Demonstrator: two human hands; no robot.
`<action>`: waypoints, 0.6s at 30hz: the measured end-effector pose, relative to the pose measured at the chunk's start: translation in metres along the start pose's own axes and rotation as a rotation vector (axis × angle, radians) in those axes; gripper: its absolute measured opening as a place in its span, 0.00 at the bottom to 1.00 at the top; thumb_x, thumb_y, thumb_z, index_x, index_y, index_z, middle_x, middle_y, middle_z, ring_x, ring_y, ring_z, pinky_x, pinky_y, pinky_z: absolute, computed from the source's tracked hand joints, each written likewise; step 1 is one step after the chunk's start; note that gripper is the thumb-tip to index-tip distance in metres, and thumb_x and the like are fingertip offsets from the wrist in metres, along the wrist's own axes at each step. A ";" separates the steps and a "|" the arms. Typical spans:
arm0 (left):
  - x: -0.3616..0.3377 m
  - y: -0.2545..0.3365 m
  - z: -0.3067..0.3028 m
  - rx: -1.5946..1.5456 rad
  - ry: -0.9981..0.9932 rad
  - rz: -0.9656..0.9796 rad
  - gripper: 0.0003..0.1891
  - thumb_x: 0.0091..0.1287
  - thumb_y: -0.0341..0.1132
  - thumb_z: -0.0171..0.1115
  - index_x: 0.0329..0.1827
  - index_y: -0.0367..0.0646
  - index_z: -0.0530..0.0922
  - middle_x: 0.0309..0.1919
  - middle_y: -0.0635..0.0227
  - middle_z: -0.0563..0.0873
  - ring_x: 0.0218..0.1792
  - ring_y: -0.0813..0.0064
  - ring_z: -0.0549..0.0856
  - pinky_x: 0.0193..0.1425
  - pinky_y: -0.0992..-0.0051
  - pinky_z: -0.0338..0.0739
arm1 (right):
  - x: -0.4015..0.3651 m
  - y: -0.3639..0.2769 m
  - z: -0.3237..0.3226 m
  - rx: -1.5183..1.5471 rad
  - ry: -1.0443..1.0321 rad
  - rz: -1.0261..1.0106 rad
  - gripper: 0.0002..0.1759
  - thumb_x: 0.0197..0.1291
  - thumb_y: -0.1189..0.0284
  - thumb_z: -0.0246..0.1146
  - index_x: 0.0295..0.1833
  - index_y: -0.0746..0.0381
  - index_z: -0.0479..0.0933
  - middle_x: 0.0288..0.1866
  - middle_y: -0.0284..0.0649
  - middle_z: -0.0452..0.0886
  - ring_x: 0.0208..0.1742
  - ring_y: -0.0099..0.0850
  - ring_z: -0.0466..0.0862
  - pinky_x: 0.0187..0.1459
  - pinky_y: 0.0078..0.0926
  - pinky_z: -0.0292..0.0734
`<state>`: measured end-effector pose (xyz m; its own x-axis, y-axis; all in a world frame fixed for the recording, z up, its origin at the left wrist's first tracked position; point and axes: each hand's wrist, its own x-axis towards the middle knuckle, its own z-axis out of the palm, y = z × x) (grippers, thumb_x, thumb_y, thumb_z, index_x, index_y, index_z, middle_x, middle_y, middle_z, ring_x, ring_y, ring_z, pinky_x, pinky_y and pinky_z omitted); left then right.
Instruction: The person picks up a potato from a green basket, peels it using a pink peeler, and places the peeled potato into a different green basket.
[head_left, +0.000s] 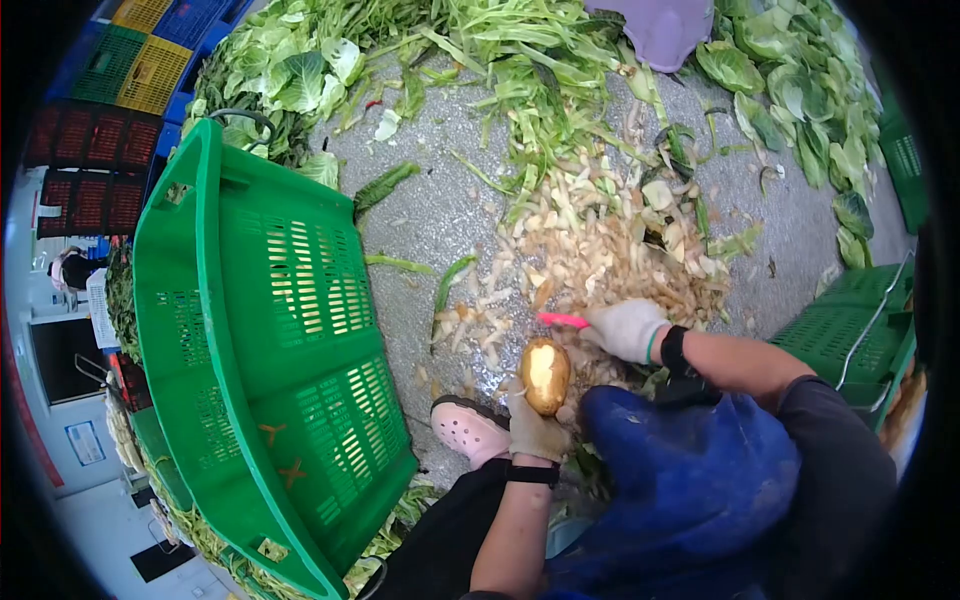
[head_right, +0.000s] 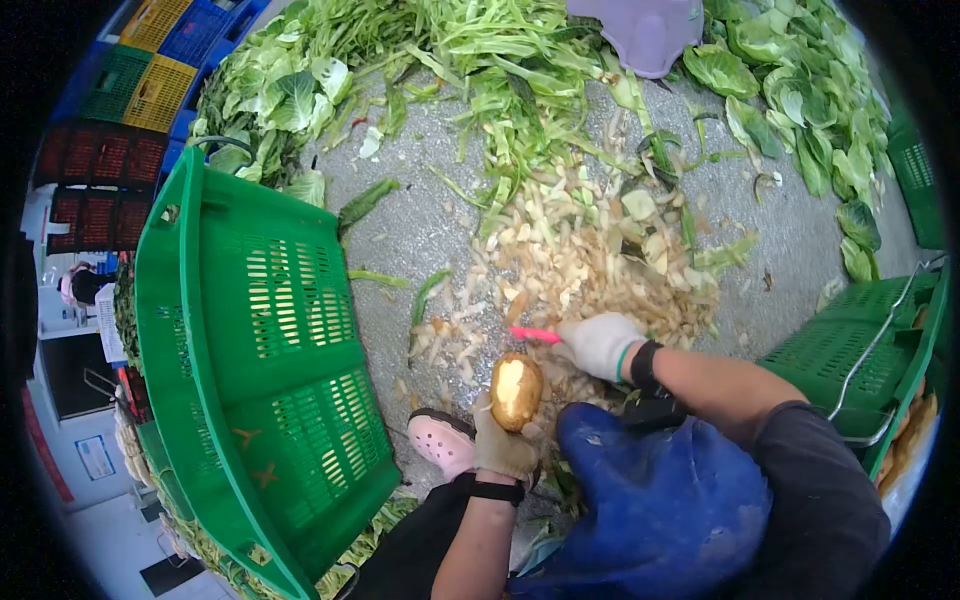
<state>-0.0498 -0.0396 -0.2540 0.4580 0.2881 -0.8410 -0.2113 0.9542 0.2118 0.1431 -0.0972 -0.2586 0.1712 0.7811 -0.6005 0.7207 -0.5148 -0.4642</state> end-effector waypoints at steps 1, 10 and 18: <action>0.000 0.001 -0.005 0.068 0.029 -0.036 0.28 0.70 0.60 0.41 0.58 0.48 0.75 0.41 0.69 0.83 0.30 0.77 0.80 0.21 0.83 0.71 | -0.003 0.000 0.003 0.008 0.059 -0.030 0.19 0.66 0.51 0.52 0.46 0.56 0.75 0.31 0.47 0.84 0.32 0.48 0.85 0.35 0.45 0.79; 0.002 -0.009 0.007 0.333 0.222 0.128 0.26 0.71 0.60 0.44 0.48 0.46 0.76 0.29 0.71 0.81 0.20 0.80 0.76 0.15 0.80 0.64 | -0.006 -0.008 -0.001 0.003 0.010 0.052 0.21 0.66 0.49 0.52 0.43 0.55 0.76 0.31 0.47 0.83 0.34 0.47 0.85 0.37 0.43 0.79; 0.005 -0.010 -0.002 0.265 0.184 0.071 0.29 0.69 0.62 0.42 0.57 0.49 0.75 0.41 0.70 0.84 0.35 0.75 0.83 0.33 0.76 0.78 | -0.006 -0.001 -0.008 0.182 -0.149 0.196 0.24 0.65 0.47 0.50 0.45 0.55 0.78 0.28 0.48 0.84 0.27 0.43 0.85 0.30 0.42 0.79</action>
<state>-0.0468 -0.0477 -0.2612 0.2815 0.3582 -0.8902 0.0060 0.9270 0.3750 0.1465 -0.0989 -0.2490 0.1853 0.6070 -0.7728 0.5495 -0.7159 -0.4306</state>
